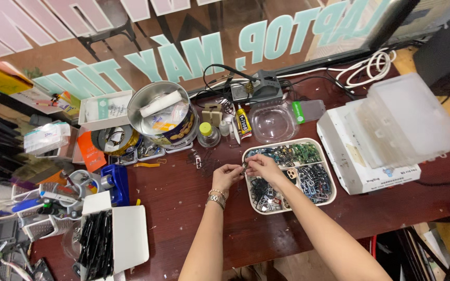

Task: The person sorts small electronic components by hand from a cluttered workbench into a compartmentalized tray. They repeatedly pick up individual pieces, inspect them, and place them into specific sections of the tray.

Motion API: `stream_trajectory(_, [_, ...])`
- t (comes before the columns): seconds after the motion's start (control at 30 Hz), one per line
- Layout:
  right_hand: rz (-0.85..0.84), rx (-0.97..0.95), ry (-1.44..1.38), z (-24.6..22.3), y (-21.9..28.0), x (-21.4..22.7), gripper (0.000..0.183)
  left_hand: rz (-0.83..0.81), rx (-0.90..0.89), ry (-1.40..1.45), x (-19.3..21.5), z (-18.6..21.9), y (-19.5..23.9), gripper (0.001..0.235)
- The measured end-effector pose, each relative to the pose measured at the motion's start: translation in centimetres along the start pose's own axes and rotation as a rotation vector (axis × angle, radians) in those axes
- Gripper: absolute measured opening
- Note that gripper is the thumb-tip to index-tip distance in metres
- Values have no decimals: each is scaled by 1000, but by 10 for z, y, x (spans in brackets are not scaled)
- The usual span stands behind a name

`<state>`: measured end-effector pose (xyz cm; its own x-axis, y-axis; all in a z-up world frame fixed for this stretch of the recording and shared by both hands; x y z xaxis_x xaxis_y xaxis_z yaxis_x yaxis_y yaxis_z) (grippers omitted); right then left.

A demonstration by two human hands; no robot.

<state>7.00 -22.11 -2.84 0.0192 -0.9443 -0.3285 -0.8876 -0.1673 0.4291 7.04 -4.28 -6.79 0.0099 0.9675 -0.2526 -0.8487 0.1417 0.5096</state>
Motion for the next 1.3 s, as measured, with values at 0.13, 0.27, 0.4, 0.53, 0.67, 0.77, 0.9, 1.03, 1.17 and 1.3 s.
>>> stream_trajectory(0.13, [146,131,38,16,31,32,24,3,-25,-16,-45,-24,7,14])
stream_trajectory(0.27, [316,158,41,27,61,82,22,-96,59,-64,-95,-59,12,18])
stream_trajectory(0.4, [436,214,180,20,86,144,20,-200,76,-196,-130,-86,5,23])
stream_trajectory(0.53, [518,281,500,2,105,186,19,-163,22,-321,-143,-104,-7,21])
stream_trajectory(0.67, [484,244,762,-9,119,192,18,-175,-36,-444,-157,-109,-11,22])
stream_trajectory(0.77, [494,301,930,-19,136,187,21,-156,-305,-839,-172,-91,5,22])
stream_trajectory(0.9, [463,266,831,-23,149,174,25,-149,-434,-1324,-202,-68,45,43])
stream_trajectory(1.03, [430,235,1074,-32,160,161,31,-222,-347,-1546,-221,-53,77,49])
stream_trajectory(1.17, [433,260,1134,-44,158,149,32,-179,-376,-1482,-222,-40,87,45])
stream_trajectory(1.3, [427,290,1010,-60,137,131,23,-11,-472,-1196,-200,-21,79,33])
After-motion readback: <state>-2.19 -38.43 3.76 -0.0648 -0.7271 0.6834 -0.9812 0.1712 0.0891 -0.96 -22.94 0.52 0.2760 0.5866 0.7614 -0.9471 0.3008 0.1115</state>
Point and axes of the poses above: each hand's wrist, its own y-axis away from the middle knuckle, its own x-axis out of the back of the hand, z = x × y, the point moved 5 cm from there along -y, towards the middle knuckle, and after that the axes turned 7 degrees about -y, right-handed, at the moved point
